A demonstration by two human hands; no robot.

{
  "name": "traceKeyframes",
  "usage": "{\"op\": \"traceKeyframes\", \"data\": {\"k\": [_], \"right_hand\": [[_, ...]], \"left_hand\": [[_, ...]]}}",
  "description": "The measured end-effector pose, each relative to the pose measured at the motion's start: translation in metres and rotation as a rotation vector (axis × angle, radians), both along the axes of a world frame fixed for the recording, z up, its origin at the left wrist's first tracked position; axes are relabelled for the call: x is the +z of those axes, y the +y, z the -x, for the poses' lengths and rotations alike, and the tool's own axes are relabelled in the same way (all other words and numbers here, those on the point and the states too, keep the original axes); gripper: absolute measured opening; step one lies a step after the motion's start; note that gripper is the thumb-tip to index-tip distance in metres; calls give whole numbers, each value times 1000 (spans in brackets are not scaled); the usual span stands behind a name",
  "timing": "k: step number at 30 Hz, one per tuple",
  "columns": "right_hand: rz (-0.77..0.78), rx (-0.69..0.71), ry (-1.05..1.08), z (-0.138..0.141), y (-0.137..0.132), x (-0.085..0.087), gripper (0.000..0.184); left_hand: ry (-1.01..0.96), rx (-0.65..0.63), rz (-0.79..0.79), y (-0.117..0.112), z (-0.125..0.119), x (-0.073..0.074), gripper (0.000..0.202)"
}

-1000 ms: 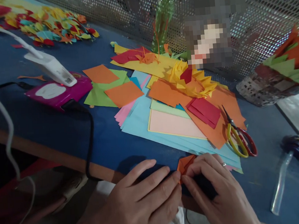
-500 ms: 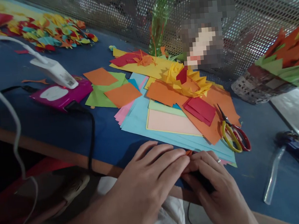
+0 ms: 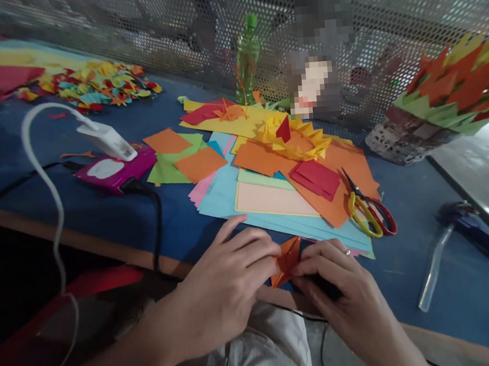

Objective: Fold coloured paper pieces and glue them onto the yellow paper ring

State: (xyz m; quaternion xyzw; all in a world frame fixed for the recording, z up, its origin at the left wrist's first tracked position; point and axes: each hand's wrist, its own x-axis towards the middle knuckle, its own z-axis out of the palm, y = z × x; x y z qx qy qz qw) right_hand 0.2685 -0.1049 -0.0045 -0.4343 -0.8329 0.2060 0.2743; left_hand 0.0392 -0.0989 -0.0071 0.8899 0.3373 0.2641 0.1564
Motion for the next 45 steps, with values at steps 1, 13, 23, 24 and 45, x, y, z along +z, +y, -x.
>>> {"op": "traceKeyframes", "data": {"k": [1,13,23,24,45], "right_hand": [[-3,-6,7,1,0,0,12],[91,-9,-73,5,9,12,10],[163,-58,-104,8,6,11,10],[165,-60,-101,8,6,11,11],[116,-81,-141,10,6,3,13]], "left_hand": [[-10,11,-33,-4,1,-3,26],[-34,65,-185,-29,7,-19,42],[-116,57,-199,-25,11,-20,43],[-123,55,-198,-25,11,-21,44],[-1,21,-248,-25,13,-28,43]]}}
